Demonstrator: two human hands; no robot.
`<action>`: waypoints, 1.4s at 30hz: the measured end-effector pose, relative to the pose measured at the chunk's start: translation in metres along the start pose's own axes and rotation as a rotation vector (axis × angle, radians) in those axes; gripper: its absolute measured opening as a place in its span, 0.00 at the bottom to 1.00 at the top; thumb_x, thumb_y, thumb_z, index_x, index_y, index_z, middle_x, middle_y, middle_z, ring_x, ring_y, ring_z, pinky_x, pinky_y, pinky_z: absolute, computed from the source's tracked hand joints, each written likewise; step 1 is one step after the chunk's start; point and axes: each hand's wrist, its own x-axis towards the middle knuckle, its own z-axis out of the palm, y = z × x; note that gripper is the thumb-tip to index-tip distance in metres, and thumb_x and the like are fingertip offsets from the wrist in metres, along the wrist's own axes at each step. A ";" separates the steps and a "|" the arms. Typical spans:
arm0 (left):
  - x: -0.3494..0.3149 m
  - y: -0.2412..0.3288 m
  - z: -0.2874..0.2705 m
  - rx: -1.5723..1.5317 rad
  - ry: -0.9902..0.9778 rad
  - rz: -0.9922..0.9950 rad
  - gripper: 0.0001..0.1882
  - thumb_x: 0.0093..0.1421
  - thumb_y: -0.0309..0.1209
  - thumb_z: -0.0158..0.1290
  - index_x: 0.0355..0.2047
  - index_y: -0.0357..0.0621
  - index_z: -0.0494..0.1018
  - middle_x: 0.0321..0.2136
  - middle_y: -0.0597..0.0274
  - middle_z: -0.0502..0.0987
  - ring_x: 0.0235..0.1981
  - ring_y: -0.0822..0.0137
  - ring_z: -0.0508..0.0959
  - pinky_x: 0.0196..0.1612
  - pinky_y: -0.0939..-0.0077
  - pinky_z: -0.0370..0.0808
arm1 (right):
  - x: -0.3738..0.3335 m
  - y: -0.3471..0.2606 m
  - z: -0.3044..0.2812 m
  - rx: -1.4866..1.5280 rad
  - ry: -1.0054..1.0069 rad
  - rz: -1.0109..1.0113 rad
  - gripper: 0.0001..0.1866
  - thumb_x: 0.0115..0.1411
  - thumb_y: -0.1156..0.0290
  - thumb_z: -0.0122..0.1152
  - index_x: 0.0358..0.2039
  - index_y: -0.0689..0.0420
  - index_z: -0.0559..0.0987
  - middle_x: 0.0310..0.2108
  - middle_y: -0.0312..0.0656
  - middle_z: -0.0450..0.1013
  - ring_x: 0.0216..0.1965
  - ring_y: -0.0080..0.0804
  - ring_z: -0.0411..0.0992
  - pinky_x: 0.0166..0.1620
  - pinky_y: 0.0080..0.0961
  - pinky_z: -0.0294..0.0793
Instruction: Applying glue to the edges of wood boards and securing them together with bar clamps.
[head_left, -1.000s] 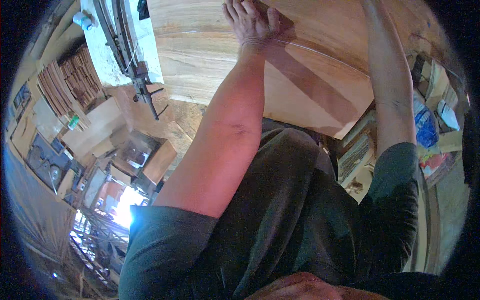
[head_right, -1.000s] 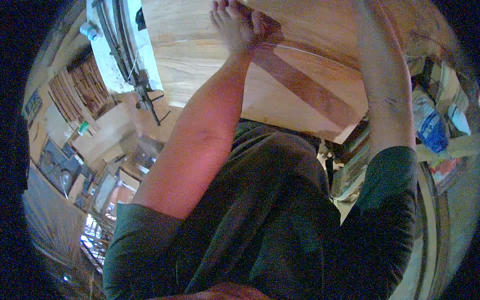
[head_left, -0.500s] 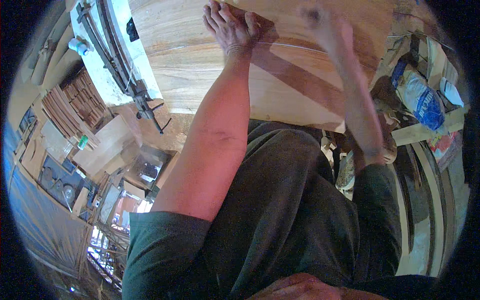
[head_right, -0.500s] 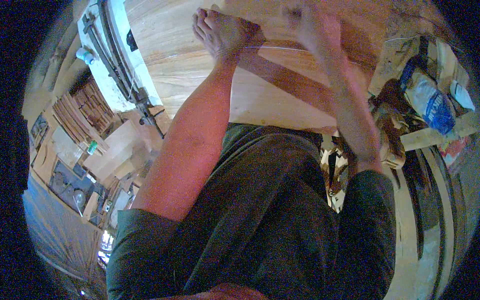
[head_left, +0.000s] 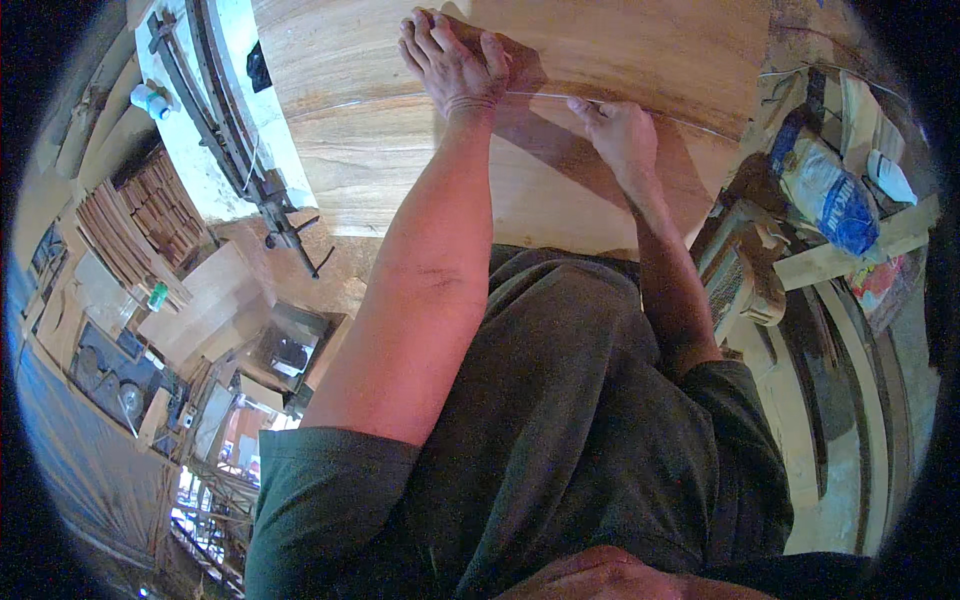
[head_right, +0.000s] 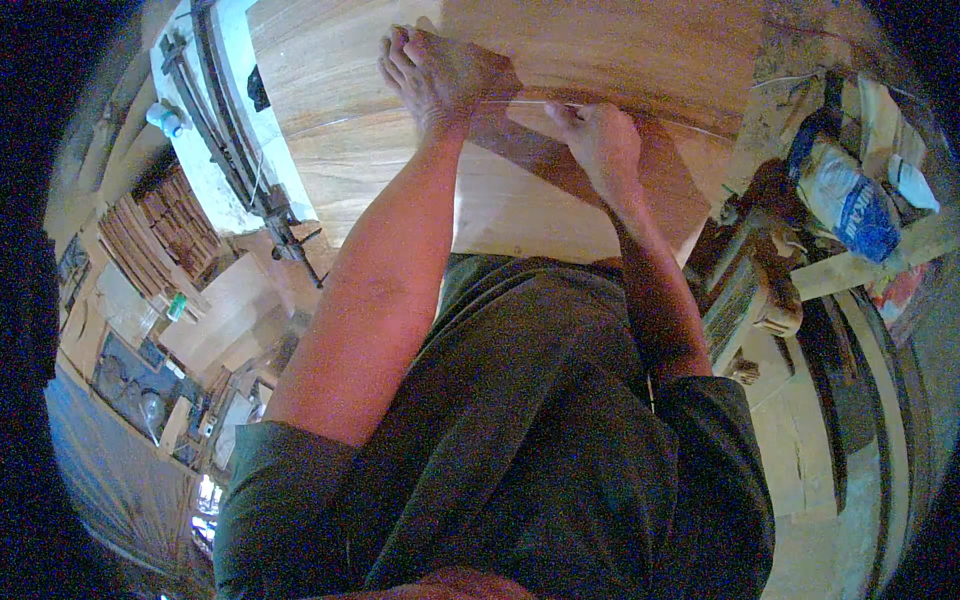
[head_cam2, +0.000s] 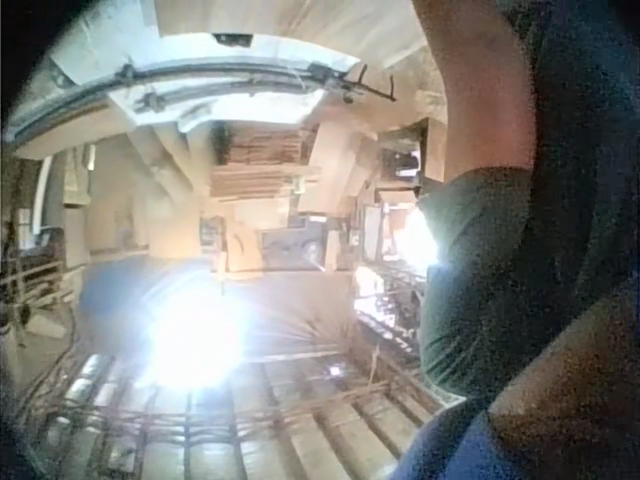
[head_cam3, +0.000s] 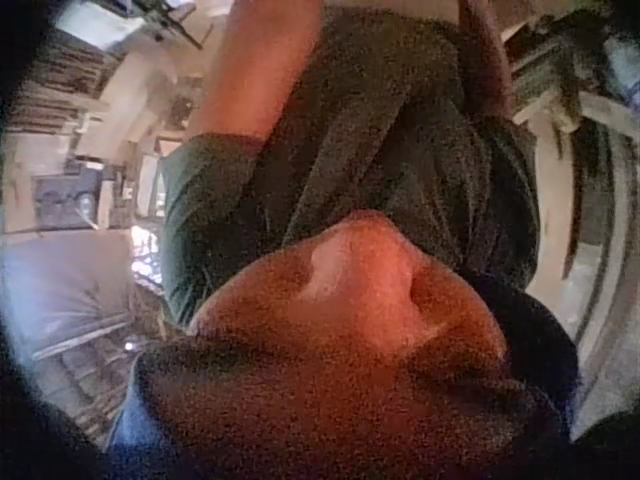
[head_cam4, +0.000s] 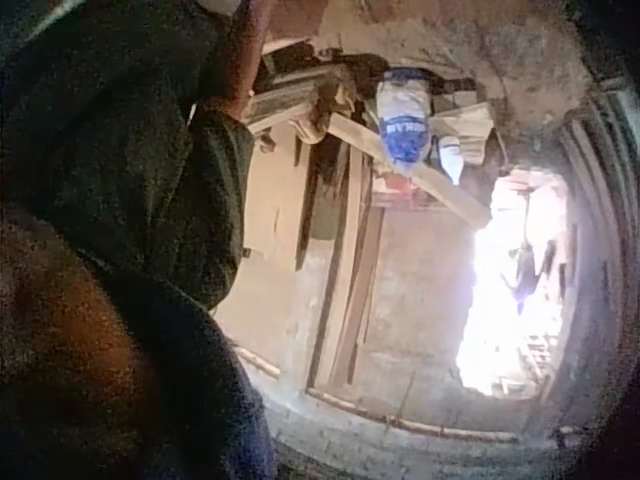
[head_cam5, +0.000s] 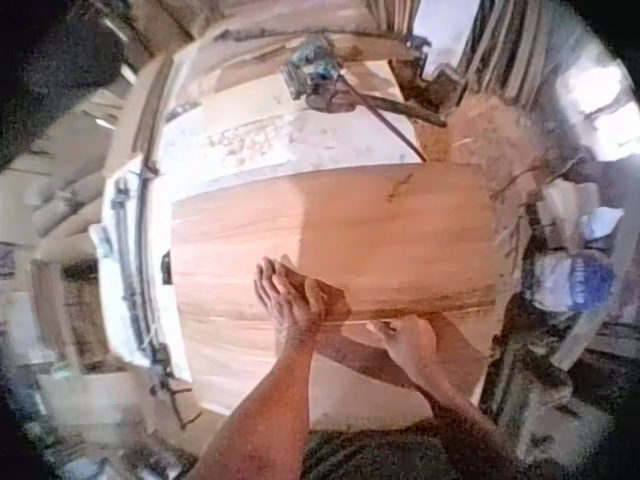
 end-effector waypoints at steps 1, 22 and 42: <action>0.000 -0.002 0.003 -0.003 -0.009 -0.026 0.40 0.46 0.47 0.60 0.57 0.43 0.60 0.60 0.46 0.61 0.66 0.43 0.54 0.68 0.49 0.49 | 0.001 0.001 -0.003 0.001 -0.028 0.018 0.31 0.56 0.35 0.56 0.32 0.54 0.85 0.24 0.52 0.77 0.27 0.52 0.78 0.33 0.44 0.77; 0.002 0.002 -0.008 -0.109 -0.054 -0.037 0.38 0.59 0.52 0.44 0.60 0.32 0.60 0.64 0.37 0.55 0.67 0.37 0.49 0.69 0.42 0.40 | 0.193 -0.171 -0.126 -0.423 0.048 -0.470 0.39 0.57 0.33 0.51 0.42 0.62 0.79 0.40 0.57 0.76 0.46 0.56 0.73 0.51 0.46 0.71; 0.004 -0.001 -0.016 -0.234 0.092 -0.028 0.36 0.58 0.44 0.51 0.59 0.28 0.61 0.60 0.32 0.59 0.64 0.34 0.56 0.66 0.40 0.50 | 0.169 -0.189 -0.126 -0.400 0.047 -0.353 0.41 0.53 0.28 0.52 0.41 0.58 0.80 0.41 0.57 0.77 0.46 0.54 0.74 0.49 0.44 0.73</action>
